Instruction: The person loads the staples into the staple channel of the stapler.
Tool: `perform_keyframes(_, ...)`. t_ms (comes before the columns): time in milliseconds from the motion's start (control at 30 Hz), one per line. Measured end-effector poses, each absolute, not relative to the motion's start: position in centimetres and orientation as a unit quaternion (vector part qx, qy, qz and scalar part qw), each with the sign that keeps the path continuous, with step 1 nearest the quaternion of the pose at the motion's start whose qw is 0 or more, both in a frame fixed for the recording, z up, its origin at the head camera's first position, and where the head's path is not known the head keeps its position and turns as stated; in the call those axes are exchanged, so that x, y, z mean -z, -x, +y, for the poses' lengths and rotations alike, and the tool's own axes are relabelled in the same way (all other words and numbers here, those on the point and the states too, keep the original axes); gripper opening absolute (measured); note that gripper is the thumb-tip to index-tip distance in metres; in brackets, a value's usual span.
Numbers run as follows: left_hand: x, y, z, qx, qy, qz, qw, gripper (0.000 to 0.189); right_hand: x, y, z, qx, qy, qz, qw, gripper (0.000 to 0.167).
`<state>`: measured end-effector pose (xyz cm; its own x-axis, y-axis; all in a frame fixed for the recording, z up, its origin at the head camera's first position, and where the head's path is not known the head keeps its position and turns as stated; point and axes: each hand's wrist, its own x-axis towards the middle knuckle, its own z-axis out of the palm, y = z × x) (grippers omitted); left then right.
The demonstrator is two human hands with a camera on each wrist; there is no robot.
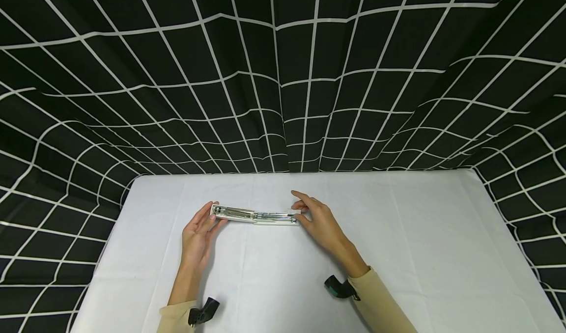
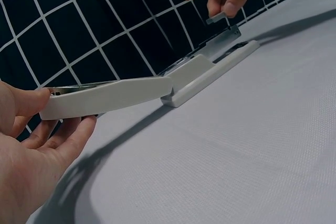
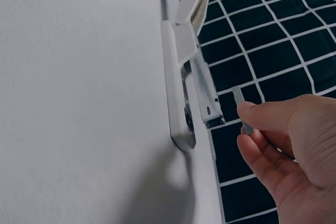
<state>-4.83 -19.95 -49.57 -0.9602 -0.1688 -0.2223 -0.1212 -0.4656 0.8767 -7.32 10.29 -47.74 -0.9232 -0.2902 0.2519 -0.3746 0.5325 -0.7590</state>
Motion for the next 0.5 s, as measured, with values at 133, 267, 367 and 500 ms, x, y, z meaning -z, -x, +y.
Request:
perform_keyframes(133, 49.59, 4.89, -19.9, 0.846, -0.139, -0.515, 0.016, 0.045, 47.94, 7.35, 9.94, -0.439, -0.198, -0.875, 0.048, 0.059)
perform_keyframes(267, 49.66, 4.86, -19.9, 0.844, -0.136, -0.519, 0.014, 0.045, 48.1, 7.35, 9.66, -0.444, -0.192, -0.874, 0.041, 0.061)
perform_keyframes(367, 49.69, 4.81, -19.93, 0.845, -0.136, -0.517, 0.011, 0.045, 48.34, 7.35, 9.53, -0.444, -0.188, -0.875, 0.037, 0.061)
perform_keyframes(500, 49.68, 4.77, -19.97, 0.848, -0.135, -0.513, 0.009, 0.045, 48.61, 7.33, 9.43, -0.442, -0.19, -0.876, 0.037, 0.061)
